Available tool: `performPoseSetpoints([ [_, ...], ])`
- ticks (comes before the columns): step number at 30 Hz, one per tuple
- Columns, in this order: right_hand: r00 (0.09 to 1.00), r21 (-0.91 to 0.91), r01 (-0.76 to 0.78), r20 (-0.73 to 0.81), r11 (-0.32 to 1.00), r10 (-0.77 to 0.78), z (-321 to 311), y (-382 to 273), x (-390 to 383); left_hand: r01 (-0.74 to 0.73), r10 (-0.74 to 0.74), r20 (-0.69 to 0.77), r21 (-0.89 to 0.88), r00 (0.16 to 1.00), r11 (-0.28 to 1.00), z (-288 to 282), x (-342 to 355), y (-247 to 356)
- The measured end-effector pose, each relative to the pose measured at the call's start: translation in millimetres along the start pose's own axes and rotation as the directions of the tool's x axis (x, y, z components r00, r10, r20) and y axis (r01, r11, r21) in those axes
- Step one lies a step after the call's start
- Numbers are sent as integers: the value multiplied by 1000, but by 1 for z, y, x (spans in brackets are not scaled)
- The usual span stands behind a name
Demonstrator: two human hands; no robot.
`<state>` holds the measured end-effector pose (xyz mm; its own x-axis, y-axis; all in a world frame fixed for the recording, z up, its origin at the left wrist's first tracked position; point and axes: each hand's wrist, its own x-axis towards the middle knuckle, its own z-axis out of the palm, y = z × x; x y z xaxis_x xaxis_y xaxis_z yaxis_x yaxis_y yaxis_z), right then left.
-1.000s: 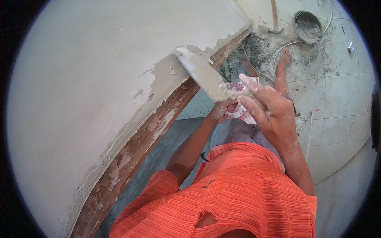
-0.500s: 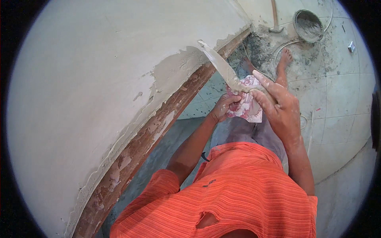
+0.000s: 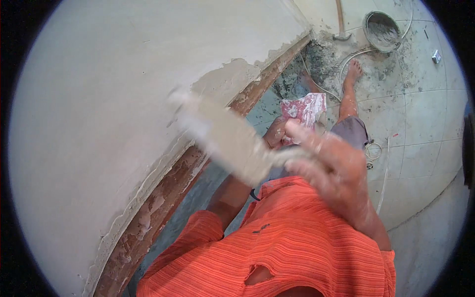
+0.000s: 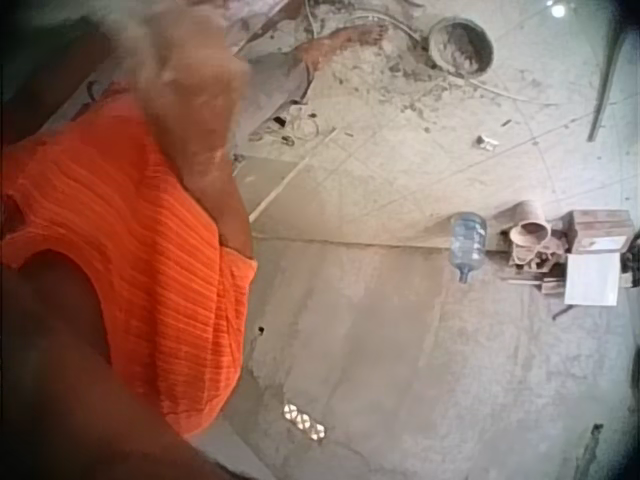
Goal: The person applies plaster to the edge of a wall using a trowel and a hawk, smoothing the material along the corner.
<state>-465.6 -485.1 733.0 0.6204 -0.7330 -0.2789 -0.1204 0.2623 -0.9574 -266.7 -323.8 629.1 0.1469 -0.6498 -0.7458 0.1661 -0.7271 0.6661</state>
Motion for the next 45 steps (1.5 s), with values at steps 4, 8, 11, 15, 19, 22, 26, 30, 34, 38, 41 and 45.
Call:
performPoseSetpoints([
  [4,937,115,-287,-172,951,304,2,53,12,189,-144,246,-171,959,967,-28,30,-41],
  [8,949,-83,-208,-257,974,181,11,85,20,502,-443,236,-408,865,762,-20,33,-35],
  [11,961,-173,-152,-257,973,104,16,83,22,507,-440,257,-358,861,784,-28,35,-41],
  [15,979,-166,-142,-168,976,114,19,43,14,408,-302,298,-422,906,810,-53,22,-99],
  [19,987,-120,-153,19,981,157,4,4,3,256,-272,193,102,943,961,-56,10,-84],
  [22,972,-41,-162,-178,986,153,7,38,16,466,-329,379,-362,865,808,-57,37,-104],
  [26,951,-22,-207,-240,978,196,6,65,27,529,-448,301,-298,842,795,-25,43,-39],
  [30,975,-18,-188,-127,982,184,10,49,26,330,-285,204,-237,936,914,-17,32,-35],
  [34,1000,-148,-19,-25,989,15,7,-3,16,423,-418,82,-291,905,858,-35,15,-58],
  [38,1000,-83,6,13,997,-5,5,-33,5,537,-460,281,-364,842,761,-33,49,-69],
  [41,995,46,42,93,998,-46,-1,-41,1,586,-493,330,-319,805,745,-29,48,-40],
  [45,953,345,-126,-219,930,210,-6,-1,-29,462,-397,246,-338,884,820,-15,40,-24],
])
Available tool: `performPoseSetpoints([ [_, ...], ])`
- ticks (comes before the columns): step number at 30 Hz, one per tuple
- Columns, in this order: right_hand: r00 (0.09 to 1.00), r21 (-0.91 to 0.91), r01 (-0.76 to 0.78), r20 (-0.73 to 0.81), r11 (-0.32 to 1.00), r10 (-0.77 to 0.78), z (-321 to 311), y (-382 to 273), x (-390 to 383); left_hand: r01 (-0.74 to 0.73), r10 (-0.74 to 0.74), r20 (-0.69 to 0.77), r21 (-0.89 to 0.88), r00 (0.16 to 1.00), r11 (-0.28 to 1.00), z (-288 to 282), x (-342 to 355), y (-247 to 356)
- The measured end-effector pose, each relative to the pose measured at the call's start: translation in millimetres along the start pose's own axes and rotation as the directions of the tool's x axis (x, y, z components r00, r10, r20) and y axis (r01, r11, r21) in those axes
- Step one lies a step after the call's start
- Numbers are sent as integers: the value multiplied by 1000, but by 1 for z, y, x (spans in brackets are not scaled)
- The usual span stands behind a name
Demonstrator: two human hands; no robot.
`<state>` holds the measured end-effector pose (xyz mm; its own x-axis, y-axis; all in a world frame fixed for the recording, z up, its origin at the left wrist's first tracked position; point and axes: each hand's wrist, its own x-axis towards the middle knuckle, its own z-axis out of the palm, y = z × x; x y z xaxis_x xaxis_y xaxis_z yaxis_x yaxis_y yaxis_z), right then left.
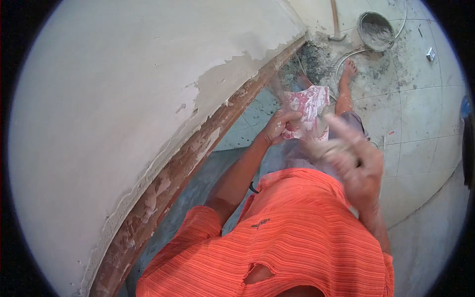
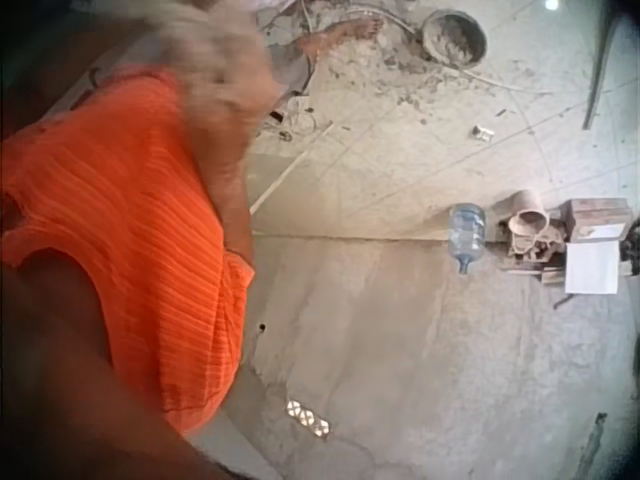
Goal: The person applies plaster to the edge of a wall using a trowel and a hawk, smoothing the material along the corner.
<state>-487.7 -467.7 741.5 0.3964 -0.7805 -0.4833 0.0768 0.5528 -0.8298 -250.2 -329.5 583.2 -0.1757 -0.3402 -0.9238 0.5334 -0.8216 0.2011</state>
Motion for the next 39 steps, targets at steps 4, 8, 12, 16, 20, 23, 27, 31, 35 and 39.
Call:
performPoseSetpoints([
  [4,946,-105,-300,-163,948,281,-56,44,-31,-25,27,55,-43,998,999,27,-15,15],
  [8,871,154,-443,-161,883,465,-67,63,-65,-107,106,29,53,994,993,34,-8,14],
  [12,835,232,-486,-160,842,526,-55,79,-91,-199,196,45,71,979,977,33,-7,12],
  [16,899,-43,-413,-179,910,400,-80,86,-105,-241,234,84,87,969,967,44,-17,28],
  [20,958,-525,-243,-262,815,117,-83,71,-119,-279,252,146,213,957,936,52,-24,46],
  [23,976,-703,-139,-215,698,-22,-77,68,-128,-350,292,239,258,926,901,69,-30,57],
  [27,969,-807,-224,-247,546,33,-62,43,-134,-421,332,294,326,896,847,82,-48,66],
  [31,983,-780,-129,-182,613,-24,-63,55,-147,-458,383,284,281,879,843,95,-58,72],
  [35,983,-301,-171,5,938,181,-64,55,-146,-415,395,139,172,908,894,107,-59,71],
  [39,957,78,-244,177,967,228,-29,49,-106,-374,381,-18,163,924,913,63,-47,45],
])
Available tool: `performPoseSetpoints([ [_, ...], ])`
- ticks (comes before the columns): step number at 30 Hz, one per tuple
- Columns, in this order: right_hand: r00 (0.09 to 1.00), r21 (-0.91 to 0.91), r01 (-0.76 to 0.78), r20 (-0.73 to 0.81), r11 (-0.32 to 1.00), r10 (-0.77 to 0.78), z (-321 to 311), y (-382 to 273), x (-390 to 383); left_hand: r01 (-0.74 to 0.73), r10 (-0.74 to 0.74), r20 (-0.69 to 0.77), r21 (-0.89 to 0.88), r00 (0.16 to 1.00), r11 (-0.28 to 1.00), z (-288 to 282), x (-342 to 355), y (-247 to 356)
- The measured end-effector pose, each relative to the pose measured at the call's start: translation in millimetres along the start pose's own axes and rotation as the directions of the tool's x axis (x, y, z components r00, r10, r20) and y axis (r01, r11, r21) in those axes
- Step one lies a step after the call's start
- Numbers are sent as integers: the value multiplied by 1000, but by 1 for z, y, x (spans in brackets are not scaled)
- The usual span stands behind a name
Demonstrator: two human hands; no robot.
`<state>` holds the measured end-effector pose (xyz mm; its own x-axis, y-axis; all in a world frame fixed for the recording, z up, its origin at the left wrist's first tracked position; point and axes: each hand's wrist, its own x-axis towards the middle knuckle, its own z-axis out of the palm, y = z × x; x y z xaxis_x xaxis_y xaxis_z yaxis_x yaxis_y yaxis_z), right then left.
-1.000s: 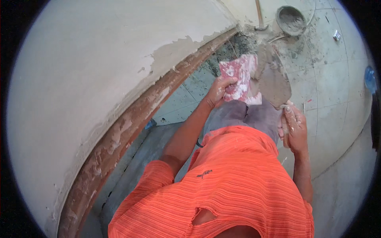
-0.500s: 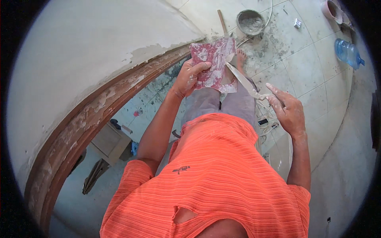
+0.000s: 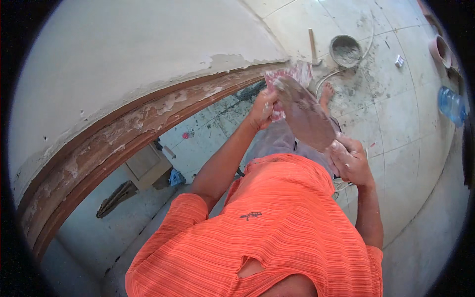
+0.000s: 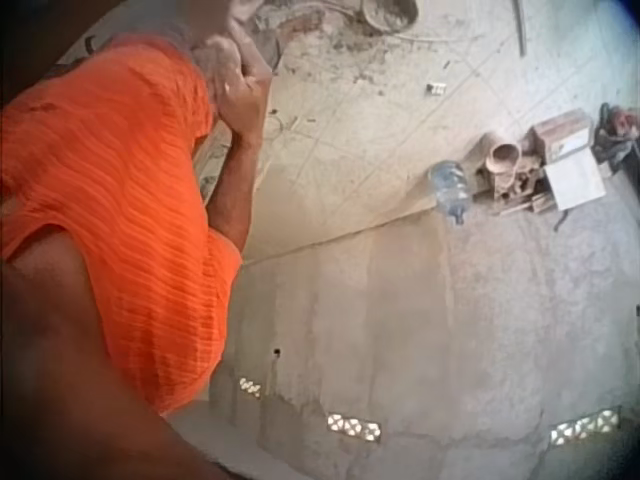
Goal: The person applies plaster to the edge of a wall using a trowel and a hawk, smoothing the material along the corner.
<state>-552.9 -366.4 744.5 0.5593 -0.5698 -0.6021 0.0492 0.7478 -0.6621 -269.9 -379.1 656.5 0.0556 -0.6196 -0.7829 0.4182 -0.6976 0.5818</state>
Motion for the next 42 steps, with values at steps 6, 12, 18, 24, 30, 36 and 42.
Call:
performPoseSetpoints([
  [6,960,-380,269,36,885,-276,48,-34,79,-43,25,263,66,964,997,-55,-6,-36],
  [12,923,-567,331,29,754,-383,67,-40,108,57,-62,82,68,995,996,-52,-10,-35],
  [18,876,-648,380,21,660,-482,78,-36,117,266,-267,76,26,961,964,-72,-5,-46],
  [24,828,-690,456,97,562,-552,99,-63,91,-196,135,378,127,916,972,-107,7,-83],
  [30,763,-585,548,56,598,-644,105,-69,88,84,-104,308,80,946,993,-101,3,-72],
  [36,750,-843,373,28,387,-661,86,-40,114,1,-43,342,121,939,993,-94,3,-69],
  [42,875,-840,155,-128,520,-467,66,-12,138,207,-203,123,-22,972,978,-59,0,-42],
])
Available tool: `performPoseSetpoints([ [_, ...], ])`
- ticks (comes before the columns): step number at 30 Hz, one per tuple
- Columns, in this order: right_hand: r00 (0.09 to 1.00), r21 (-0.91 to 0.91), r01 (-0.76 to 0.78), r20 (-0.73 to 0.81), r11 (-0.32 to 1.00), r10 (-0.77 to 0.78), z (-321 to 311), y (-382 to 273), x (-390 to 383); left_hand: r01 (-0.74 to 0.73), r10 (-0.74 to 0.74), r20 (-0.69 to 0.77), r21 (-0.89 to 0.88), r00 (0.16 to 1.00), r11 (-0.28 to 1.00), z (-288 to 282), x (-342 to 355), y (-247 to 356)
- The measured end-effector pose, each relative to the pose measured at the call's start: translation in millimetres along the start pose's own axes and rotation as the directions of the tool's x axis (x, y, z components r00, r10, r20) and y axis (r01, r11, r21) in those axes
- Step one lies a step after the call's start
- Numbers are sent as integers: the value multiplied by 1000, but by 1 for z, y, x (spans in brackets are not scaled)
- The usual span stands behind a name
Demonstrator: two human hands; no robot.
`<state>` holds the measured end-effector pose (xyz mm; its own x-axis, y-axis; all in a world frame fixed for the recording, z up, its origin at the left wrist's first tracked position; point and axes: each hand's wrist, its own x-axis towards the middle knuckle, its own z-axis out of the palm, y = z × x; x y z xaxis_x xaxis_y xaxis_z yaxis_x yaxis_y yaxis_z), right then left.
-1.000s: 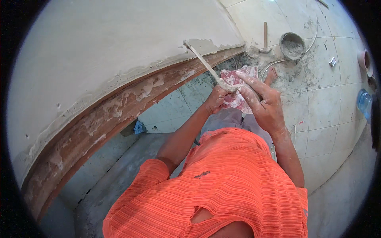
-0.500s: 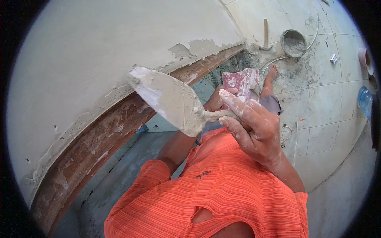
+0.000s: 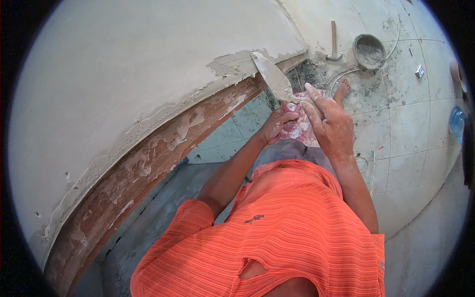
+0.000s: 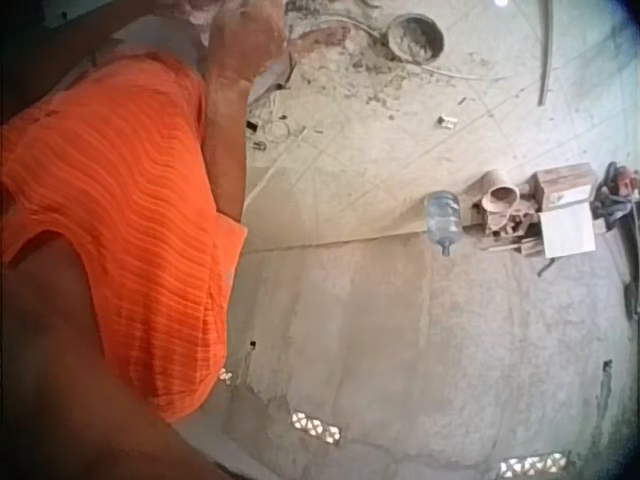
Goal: The person applies plaster to the edge of a wall using a trowel and a hawk, smoothing the material along the corner.
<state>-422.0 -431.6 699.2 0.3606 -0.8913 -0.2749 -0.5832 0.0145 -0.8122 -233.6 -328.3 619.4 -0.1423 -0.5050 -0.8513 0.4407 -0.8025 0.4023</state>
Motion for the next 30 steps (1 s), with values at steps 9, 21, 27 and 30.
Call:
performPoseSetpoints([
  [9,993,346,56,82,937,-89,-49,-59,-13,-159,115,339,102,934,982,-45,11,-51],
  [21,996,297,-49,83,954,26,-22,1,20,54,-54,2,-66,999,996,11,9,8],
  [27,992,305,-9,126,952,-31,-23,-14,16,32,-32,20,-26,999,999,-12,12,-10],
  [30,987,336,0,149,942,-53,-41,-41,5,1,1,72,-24,997,1000,4,10,-22],
])
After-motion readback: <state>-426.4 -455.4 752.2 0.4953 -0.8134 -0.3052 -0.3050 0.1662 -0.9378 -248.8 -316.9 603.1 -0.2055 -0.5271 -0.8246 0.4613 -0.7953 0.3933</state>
